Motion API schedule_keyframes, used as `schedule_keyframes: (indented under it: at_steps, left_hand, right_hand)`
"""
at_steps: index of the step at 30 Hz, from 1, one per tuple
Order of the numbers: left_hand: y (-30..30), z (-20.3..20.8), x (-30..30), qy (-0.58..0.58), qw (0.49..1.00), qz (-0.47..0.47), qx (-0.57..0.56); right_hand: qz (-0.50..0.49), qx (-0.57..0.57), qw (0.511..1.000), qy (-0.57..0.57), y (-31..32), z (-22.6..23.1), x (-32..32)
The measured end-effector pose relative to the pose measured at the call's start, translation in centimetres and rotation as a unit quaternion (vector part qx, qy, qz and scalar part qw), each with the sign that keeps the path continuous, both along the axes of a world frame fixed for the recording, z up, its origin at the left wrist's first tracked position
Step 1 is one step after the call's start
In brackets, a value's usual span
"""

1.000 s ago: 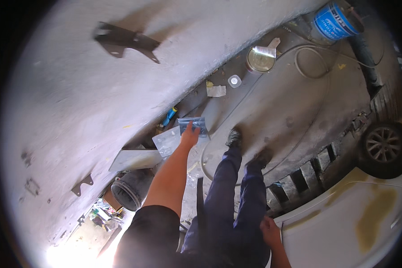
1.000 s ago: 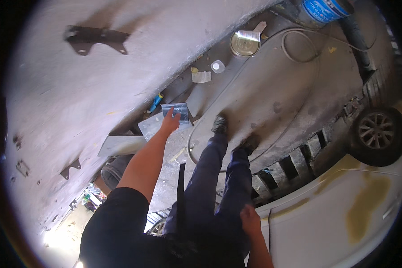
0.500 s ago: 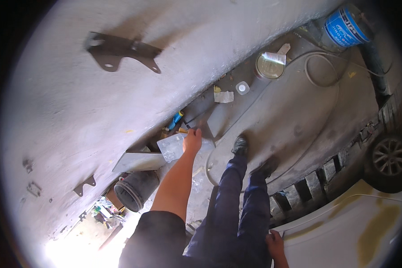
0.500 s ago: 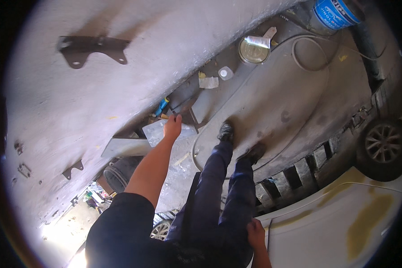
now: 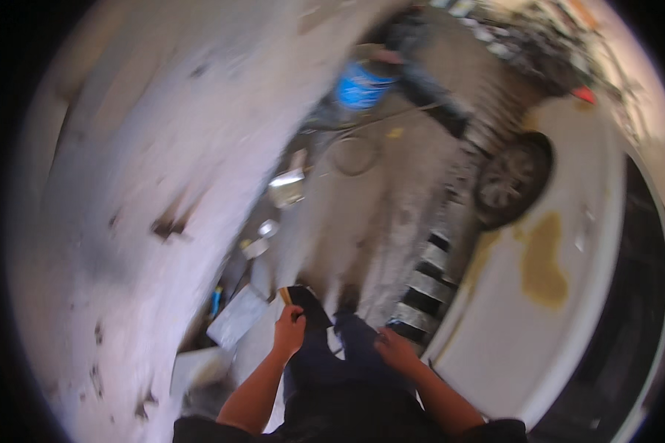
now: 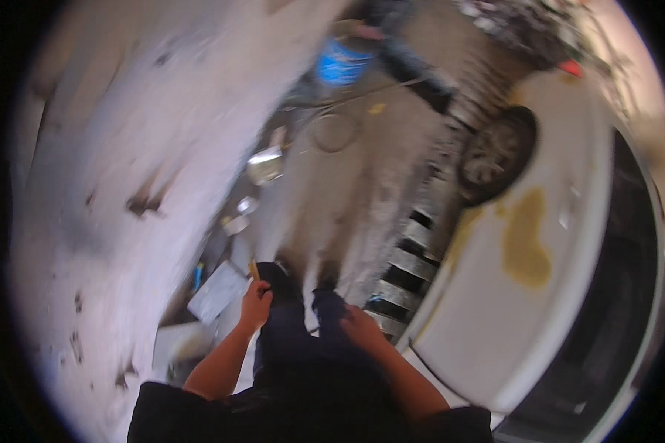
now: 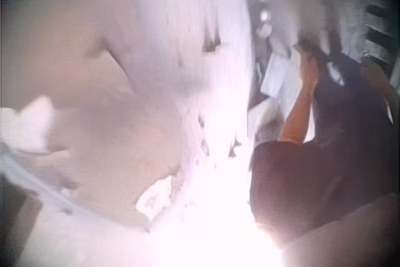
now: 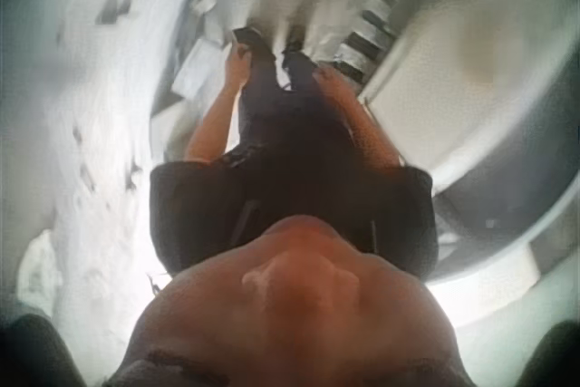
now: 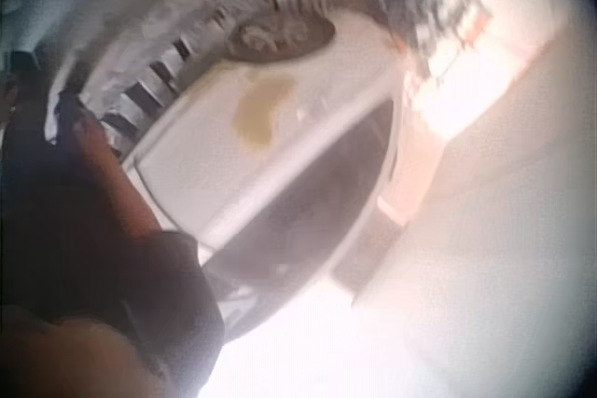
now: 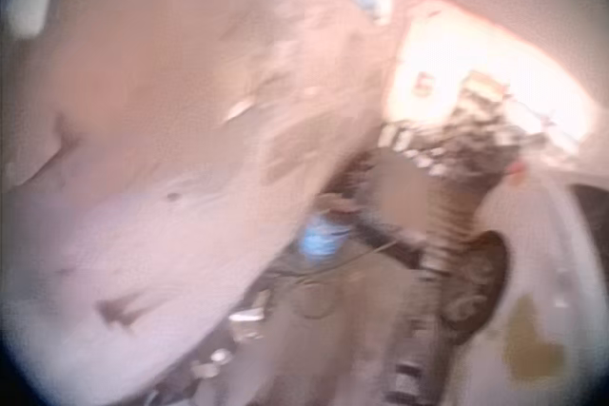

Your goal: The person wipes the exterior of a white car with a purple cloth, then uses a sponge and liquid from a bottle to scrub a yellowish stain on the rear quarter panel. The person opens and closes the car door during the process.

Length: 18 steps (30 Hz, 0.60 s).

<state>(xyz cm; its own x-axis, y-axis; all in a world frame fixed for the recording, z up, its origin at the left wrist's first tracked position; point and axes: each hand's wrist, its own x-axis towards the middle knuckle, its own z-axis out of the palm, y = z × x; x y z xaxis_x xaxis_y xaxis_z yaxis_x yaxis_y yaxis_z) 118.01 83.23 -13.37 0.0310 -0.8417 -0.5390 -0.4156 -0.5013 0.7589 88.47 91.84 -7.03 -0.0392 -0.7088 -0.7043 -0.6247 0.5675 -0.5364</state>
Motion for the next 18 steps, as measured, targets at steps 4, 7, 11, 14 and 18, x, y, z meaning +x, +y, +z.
schedule_keyframes:
  at_steps: [4,7,11,14,18]
  left_hand:
    - [-2.2,5.9,-5.9,0.142,0.988,-0.052,-0.012]
    - [-4.1,9.9,-9.5,0.171,0.981,-0.096,-0.003]
    - [-6.5,12.1,-13.4,0.184,0.973,-0.136,-0.024]
    - [-9.0,13.3,-17.0,0.278,0.959,-0.040,0.030]
    - [-14.2,14.0,-19.9,0.205,0.977,-0.057,-0.015]
  right_hand:
    - [-0.149,-0.060,0.985,-0.061,-5.0,4.6,0.1]
    - [-0.284,-0.089,0.949,-0.107,-6.1,4.1,-0.2]
    - [-0.429,-0.106,0.851,-0.283,-9.2,4.9,-1.6]
    - [-0.399,-0.163,0.853,-0.296,-11.3,1.3,-4.5]
    - [-0.317,-0.169,0.894,-0.266,-16.1,1.6,-8.8]
